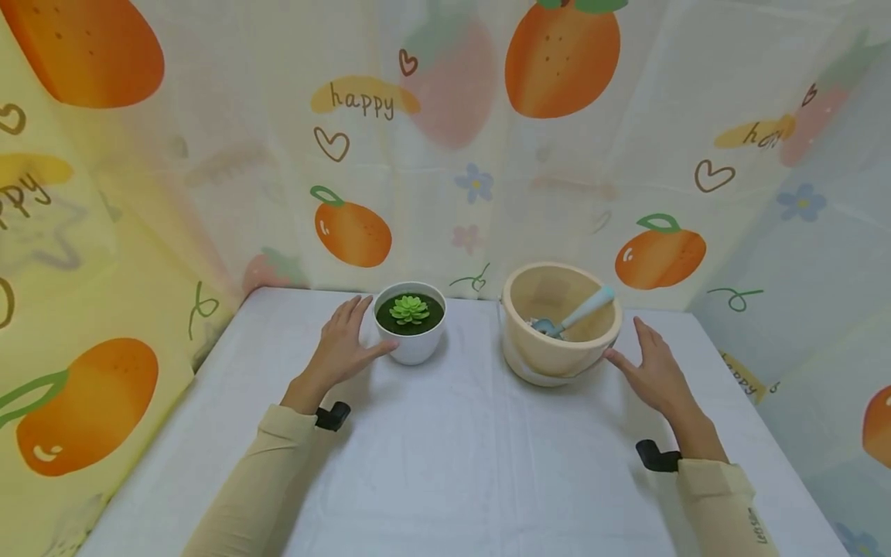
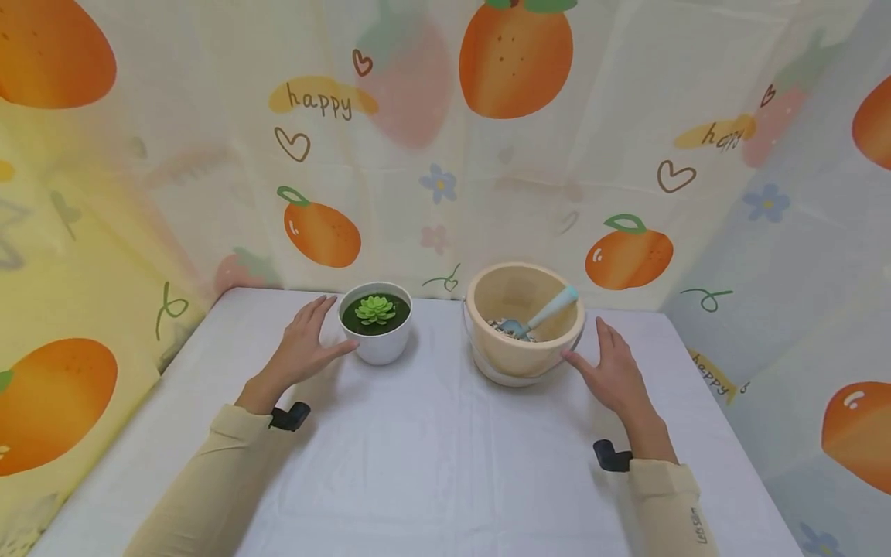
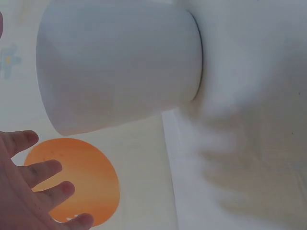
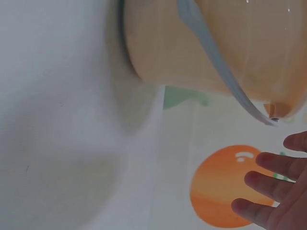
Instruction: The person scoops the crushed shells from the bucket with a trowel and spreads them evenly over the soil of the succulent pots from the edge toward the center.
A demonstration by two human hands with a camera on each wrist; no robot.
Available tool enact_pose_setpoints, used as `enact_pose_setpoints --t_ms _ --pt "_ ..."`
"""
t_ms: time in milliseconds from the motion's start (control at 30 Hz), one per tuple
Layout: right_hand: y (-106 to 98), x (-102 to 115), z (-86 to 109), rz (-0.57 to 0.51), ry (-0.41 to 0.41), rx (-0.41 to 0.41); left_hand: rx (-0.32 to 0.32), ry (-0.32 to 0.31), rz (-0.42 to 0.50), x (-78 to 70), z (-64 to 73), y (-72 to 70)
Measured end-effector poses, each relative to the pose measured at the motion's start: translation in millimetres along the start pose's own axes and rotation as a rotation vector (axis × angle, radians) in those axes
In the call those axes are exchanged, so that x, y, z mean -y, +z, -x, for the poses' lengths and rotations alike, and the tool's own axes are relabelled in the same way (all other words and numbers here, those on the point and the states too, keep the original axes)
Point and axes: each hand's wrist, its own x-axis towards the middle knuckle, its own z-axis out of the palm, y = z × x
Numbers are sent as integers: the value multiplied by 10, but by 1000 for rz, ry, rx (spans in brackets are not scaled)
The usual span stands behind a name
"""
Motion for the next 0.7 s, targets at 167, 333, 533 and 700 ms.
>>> enact_pose_setpoints --t_ms 167,333,533,700 --pt "-60 21 -45 -10 -18 -8 -13 15 23 -51 -25 -4" --pt "-165 64 -117 -19 -40 -32 5 14 49 -123 -51 -19" --pt "-226 109 -152 -41 -50 -32 21 20 86 -215 -86 -36" --pt "-227 129 -161 -62 -35 -20 16 47 110 -287 -127 -22"
